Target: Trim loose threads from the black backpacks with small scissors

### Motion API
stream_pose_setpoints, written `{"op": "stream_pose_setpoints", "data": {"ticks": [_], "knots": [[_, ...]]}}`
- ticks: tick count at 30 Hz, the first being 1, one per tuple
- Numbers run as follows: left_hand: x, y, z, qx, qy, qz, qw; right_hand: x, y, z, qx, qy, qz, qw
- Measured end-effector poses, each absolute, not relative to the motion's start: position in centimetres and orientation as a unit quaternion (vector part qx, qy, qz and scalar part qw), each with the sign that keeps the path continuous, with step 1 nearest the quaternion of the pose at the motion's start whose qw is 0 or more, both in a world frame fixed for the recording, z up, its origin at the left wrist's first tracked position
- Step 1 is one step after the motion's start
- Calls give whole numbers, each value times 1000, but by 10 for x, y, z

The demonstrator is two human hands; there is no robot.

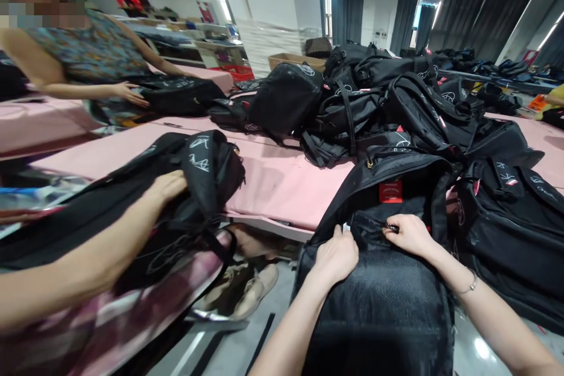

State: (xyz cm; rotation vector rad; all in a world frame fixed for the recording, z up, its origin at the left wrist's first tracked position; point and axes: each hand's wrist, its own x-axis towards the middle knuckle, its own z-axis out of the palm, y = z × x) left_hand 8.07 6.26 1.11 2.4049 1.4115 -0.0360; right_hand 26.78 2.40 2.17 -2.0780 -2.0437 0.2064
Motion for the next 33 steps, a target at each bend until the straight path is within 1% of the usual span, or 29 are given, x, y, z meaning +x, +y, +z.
{"op": "stream_pose_setpoints", "data": {"ticks": [3, 7, 15, 23, 33], "knots": [[84, 73, 0, 871, 453, -22, 190, 272, 31, 15, -714, -686, 80, 112], [92, 80, -17, 882, 428, -51, 188, 276, 43, 1, -733, -669, 79, 90], [105, 85, -47, 896, 415, -87, 136, 286, 72, -26, -763, -637, 94, 55], [121, 92, -59, 896, 415, -112, 107, 298, 91, -52, -798, -594, 105, 25], [126, 91, -68, 896, 420, -107, 101, 299, 97, -60, -803, -587, 100, 9]]}}
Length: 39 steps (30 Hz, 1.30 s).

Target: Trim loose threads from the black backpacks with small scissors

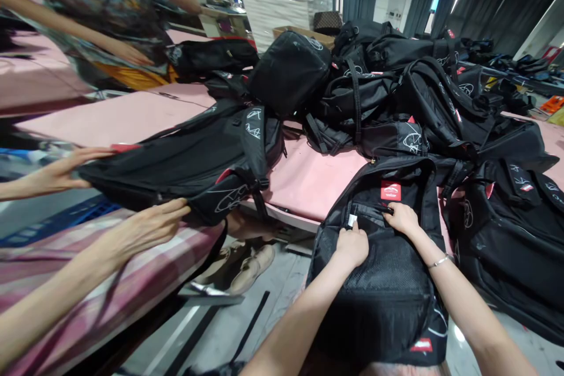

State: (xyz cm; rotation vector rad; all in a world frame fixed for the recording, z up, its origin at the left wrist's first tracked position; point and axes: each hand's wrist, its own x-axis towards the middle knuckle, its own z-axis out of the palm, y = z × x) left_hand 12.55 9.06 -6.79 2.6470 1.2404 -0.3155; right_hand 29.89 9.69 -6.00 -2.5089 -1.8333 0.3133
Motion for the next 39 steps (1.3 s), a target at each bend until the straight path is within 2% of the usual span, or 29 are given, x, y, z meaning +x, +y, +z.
{"op": "stream_pose_setpoints", "data": {"ticks": [25, 39], "knots": [[129, 93, -68, 883, 444, -101, 116, 291, 106, -67, -811, -583, 52, -19], [123, 93, -73, 889, 440, -65, 107, 292, 103, -69, -816, -576, 46, 5]]}}
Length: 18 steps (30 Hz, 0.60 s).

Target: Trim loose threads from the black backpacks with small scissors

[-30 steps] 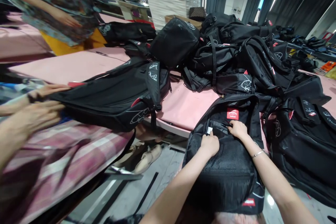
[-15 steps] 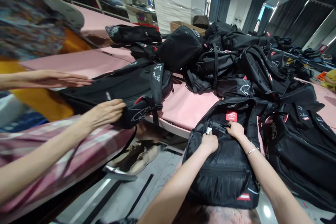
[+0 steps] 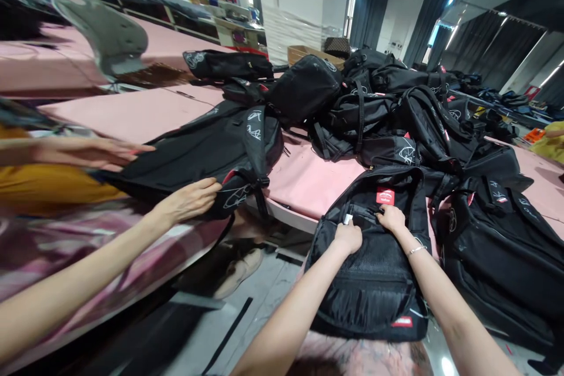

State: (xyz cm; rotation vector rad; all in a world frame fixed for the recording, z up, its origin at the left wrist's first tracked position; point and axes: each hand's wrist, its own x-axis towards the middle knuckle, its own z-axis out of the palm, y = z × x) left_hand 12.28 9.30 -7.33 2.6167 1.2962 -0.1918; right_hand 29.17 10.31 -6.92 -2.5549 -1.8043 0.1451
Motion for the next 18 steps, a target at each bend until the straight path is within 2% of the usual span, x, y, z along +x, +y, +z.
{"op": "stream_pose_setpoints", "data": {"ticks": [12, 18], "knots": [[114, 98, -84, 877, 466, -4, 119, 287, 105, -70, -816, -576, 46, 38], [100, 121, -94, 813, 556, 71, 160, 272, 116, -70, -799, -597, 46, 51]]}}
